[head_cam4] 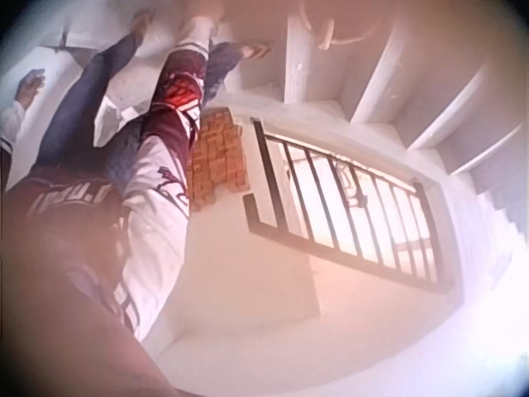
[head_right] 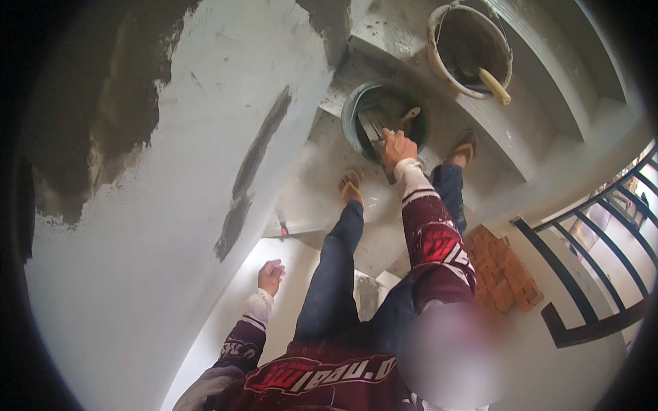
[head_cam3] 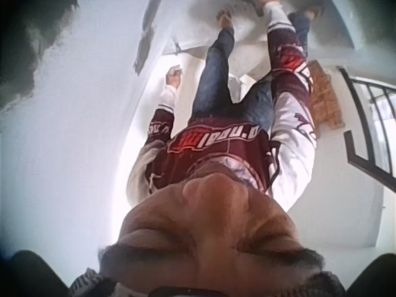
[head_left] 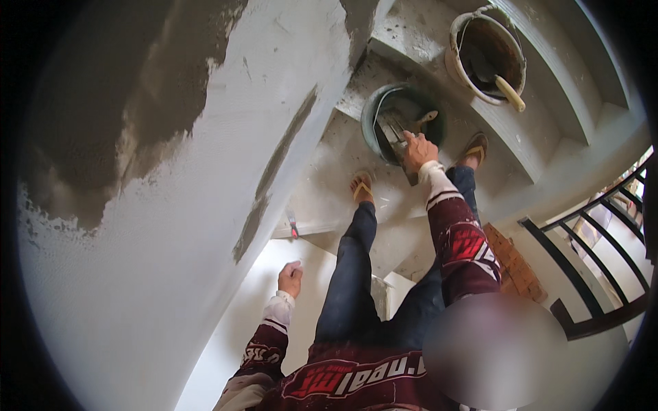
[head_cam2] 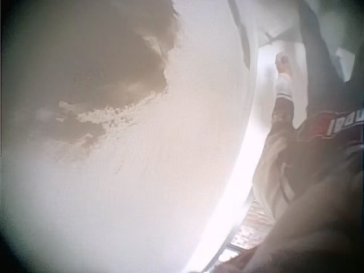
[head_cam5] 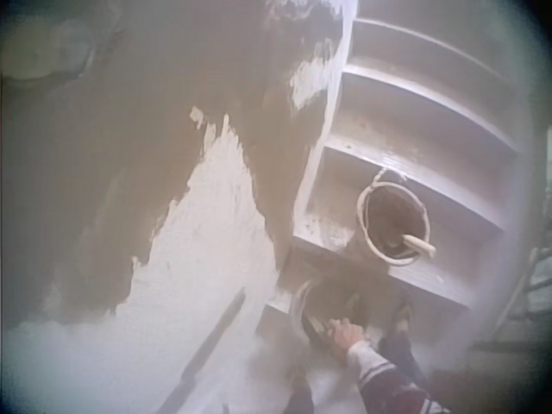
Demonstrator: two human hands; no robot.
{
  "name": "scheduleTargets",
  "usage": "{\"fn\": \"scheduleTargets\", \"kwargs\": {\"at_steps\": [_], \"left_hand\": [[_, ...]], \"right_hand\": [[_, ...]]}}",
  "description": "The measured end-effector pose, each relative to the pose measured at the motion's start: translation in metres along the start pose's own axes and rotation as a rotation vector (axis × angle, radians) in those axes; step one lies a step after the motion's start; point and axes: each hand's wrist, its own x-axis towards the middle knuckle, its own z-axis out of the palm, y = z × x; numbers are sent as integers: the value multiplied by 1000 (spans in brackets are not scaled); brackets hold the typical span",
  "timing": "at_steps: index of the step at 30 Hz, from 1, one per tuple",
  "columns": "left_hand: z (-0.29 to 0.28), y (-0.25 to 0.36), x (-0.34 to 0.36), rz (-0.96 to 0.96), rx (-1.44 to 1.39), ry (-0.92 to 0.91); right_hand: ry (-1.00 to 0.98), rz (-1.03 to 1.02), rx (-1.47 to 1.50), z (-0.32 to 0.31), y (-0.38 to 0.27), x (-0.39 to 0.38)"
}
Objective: The person applies plaster to a white wall using a trowel and a smaller hand tool. They repeatedly scoop plaster from a bucket placed on the stairs and spread it onto the wall surface, smoothing the material to cover patches.
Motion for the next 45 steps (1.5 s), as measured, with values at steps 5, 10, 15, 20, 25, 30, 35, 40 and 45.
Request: {"fn": "scheduleTargets", "kwargs": {"at_steps": [5,10,15,20,25,30,35,40,45], "left_hand": [[-10,97,-7,207,-11,-20],[-30,130,-15,283,-16,-11],[-48,139,-21,385,72,14],[-60,140,-32,470,150,122],[-63,159,-45,608,156,291],[-78,178,-62,861,296,510],[-103,192,-97,1139,509,874],[-118,188,-146,1305,806,1185],[-182,207,-229,1421,1239,1537]], "right_hand": [[26,-99,-80,-30,2,-12],[-44,-231,-313,-17,2,-5],[-121,-115,-336,10,9,9],[-93,-11,-150,7,2,12],[-103,107,-55,-25,5,-10],[-38,140,72,-41,28,-56],[207,-44,162,-4,62,-90],[505,-76,245,25,64,-132],[714,-223,409,33,73,-173]]}}
